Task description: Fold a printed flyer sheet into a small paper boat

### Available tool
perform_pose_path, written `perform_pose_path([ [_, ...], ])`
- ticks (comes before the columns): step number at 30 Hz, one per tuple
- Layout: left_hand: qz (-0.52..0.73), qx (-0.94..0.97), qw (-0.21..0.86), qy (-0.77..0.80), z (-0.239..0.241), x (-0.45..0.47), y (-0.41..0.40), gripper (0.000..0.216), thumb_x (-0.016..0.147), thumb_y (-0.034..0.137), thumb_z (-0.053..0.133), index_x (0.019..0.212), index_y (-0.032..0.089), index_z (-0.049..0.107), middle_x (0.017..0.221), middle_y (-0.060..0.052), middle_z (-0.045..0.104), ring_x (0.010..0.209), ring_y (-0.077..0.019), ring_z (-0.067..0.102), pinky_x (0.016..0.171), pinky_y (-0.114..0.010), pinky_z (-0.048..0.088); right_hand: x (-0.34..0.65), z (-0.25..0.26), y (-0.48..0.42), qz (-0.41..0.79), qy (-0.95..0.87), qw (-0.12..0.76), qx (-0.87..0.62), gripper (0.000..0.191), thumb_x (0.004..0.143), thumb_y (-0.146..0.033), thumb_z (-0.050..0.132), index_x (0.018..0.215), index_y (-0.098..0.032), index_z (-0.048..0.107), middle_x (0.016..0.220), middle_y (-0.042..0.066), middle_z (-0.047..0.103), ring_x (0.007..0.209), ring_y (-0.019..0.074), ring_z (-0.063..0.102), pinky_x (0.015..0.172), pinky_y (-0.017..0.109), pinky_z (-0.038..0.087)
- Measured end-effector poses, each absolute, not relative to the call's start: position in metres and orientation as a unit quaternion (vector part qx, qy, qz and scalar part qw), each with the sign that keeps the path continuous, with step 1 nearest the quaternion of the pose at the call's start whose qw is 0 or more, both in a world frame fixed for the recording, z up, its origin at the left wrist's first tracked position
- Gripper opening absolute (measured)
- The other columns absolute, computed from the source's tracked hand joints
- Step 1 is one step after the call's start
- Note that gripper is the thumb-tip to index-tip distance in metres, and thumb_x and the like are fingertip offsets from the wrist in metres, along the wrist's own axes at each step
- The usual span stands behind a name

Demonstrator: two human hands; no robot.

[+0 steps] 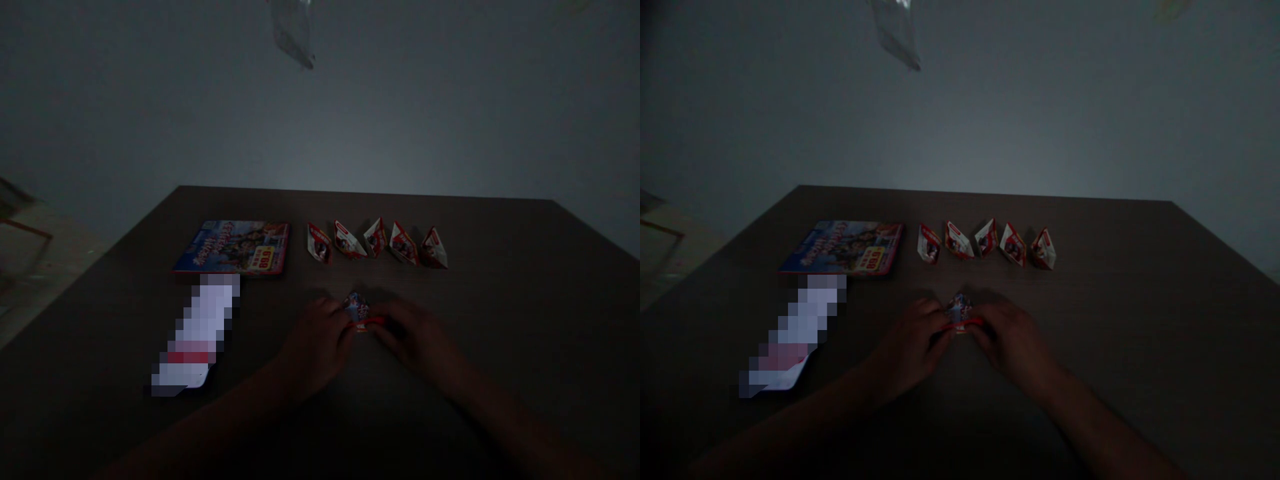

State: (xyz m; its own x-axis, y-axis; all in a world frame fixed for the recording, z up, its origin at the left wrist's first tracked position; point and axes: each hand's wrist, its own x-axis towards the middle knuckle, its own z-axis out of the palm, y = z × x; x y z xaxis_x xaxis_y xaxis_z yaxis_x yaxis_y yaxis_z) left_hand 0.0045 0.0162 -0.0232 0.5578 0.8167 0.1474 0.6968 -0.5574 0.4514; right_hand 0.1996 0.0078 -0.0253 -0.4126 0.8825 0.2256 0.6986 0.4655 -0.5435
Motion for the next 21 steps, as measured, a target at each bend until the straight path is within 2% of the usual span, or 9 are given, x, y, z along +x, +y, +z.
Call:
perform_pose_path([
  [7,0.161,0.840,0.204,0.475,-0.020,0.005,0.017,0.009,0.085,0.020,0.054,0.084,0.016,0.062,0.086,-0.005,0.059,0.084,-0.0191,0.054,0.073,-0.031,0.044,0.198,-0.025,0.011,0.246,-0.785,0.228,-0.521,0.018,0.084,-0.022,0.059,0.102,-0.020,0.058,0.087,0.005,0.068,0.076,0.0188,0.065,0.068,0.031,0.051],
  [13,0.133,0.828,0.220,0.499,-0.018,0.004,0.018,0.008,0.083,0.022,0.056,0.083,0.017,0.062,0.082,-0.004,0.058,0.078,-0.0190,0.055,0.070,-0.032,0.044,0.198,-0.027,0.016,0.255,-0.781,0.225,-0.523,0.030,0.079,-0.028,0.066,0.107,-0.020,0.057,0.092,0.005,0.069,0.077,0.0199,0.067,0.066,0.031,0.053],
  [17,0.165,0.817,0.226,0.503,-0.018,0.004,0.017,0.007,0.083,0.022,0.058,0.088,0.017,0.060,0.092,-0.004,0.055,0.081,-0.0178,0.055,0.070,-0.030,0.045,0.198,-0.030,0.018,0.267,-0.770,0.235,-0.530,0.030,0.078,-0.029,0.066,0.106,-0.021,0.057,0.089,0.004,0.070,0.074,0.0195,0.067,0.066,0.031,0.053],
  [21,0.202,0.803,0.235,0.509,-0.019,0.005,0.016,0.016,0.080,0.023,0.062,0.095,0.018,0.058,0.099,-0.004,0.053,0.088,-0.0185,0.055,0.074,-0.030,0.047,0.198,-0.031,0.019,0.274,-0.764,0.245,-0.531,0.032,0.077,-0.028,0.068,0.106,-0.021,0.057,0.089,0.004,0.071,0.074,0.0200,0.068,0.067,0.032,0.053],
])
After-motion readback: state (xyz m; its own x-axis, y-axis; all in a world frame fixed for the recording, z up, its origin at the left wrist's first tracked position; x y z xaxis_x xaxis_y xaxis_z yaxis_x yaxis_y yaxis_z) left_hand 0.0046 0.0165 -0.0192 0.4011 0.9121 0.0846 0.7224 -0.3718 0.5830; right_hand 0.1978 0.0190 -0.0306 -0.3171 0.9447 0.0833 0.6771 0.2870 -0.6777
